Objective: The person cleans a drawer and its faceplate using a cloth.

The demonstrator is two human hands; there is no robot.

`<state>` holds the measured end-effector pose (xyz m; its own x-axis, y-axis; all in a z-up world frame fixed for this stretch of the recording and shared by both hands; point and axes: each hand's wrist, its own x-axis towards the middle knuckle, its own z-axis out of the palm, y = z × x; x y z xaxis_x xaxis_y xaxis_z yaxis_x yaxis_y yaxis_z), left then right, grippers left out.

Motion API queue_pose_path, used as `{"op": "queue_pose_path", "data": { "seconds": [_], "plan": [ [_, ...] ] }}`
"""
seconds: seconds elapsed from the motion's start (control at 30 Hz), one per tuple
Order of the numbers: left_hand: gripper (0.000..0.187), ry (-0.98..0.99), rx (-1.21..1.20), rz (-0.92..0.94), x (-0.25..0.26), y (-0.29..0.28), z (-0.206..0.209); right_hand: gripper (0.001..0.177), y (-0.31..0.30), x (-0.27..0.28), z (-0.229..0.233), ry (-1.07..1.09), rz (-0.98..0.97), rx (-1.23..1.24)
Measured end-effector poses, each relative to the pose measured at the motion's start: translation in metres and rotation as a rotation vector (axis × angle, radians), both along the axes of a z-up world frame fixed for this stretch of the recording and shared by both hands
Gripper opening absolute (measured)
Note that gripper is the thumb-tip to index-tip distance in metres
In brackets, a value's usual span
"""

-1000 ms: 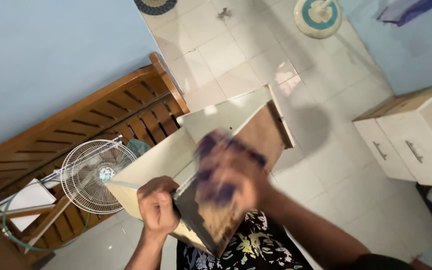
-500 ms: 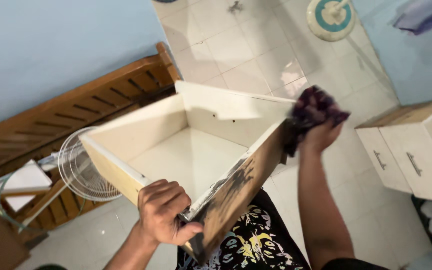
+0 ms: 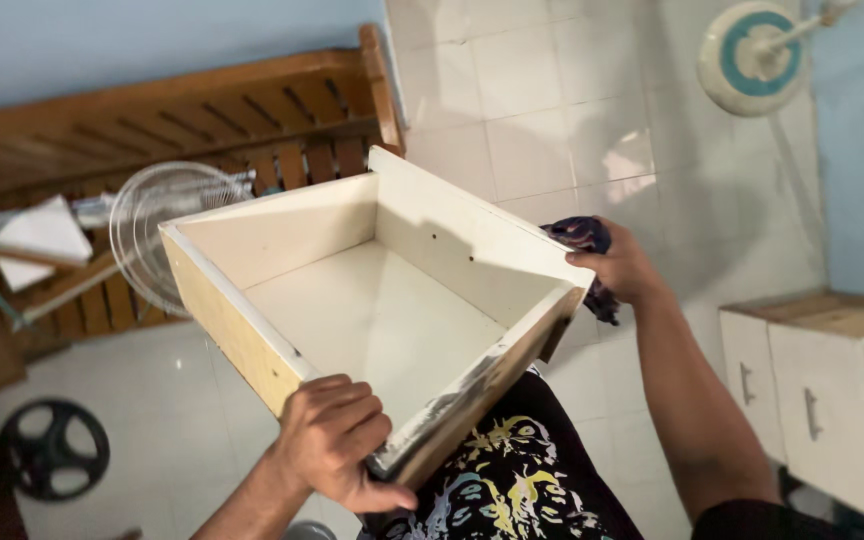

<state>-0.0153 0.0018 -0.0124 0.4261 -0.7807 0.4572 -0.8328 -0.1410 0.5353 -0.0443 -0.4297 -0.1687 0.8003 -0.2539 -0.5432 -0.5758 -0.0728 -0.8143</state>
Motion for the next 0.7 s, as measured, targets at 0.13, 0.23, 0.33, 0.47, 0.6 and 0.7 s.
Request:
{"op": "queue_pose_path", "data": {
  "seconds": [0.13, 0.23, 0.33, 0.47, 0.6, 0.7],
  "plan": [
    [0.073, 0.011, 0.029, 0.086, -0.021, 0.016, -0.026, 0.026, 0.006, 0.010, -0.024, -0.102, 0.083, -0.119],
    [0.076, 0.031, 0.049, 0.155, -0.043, 0.031, -0.045, 0.023, 0.008, 0.013, -0.032, -0.166, 0.175, -0.223],
    [0.075, 0.014, 0.049, 0.205, -0.062, 0.036, -0.070, 0.022, 0.012, 0.014, -0.031, -0.191, 0.241, -0.253],
    [0.074, 0.030, 0.020, 0.259, -0.090, 0.042, -0.079, 0.026, 0.016, 0.008, -0.026, -0.113, 0.251, -0.331],
    [0.073, 0.157, -0.242, 0.469, -0.093, 0.036, -0.086, 0.031, 0.023, 0.000, -0.019, -0.012, 0.229, -0.355],
    [0.061, 0.358, -0.214, 0.891, -0.101, 0.048, -0.093, 0.031, 0.027, -0.010, -0.017, 0.084, 0.214, -0.361]
  ]
}}
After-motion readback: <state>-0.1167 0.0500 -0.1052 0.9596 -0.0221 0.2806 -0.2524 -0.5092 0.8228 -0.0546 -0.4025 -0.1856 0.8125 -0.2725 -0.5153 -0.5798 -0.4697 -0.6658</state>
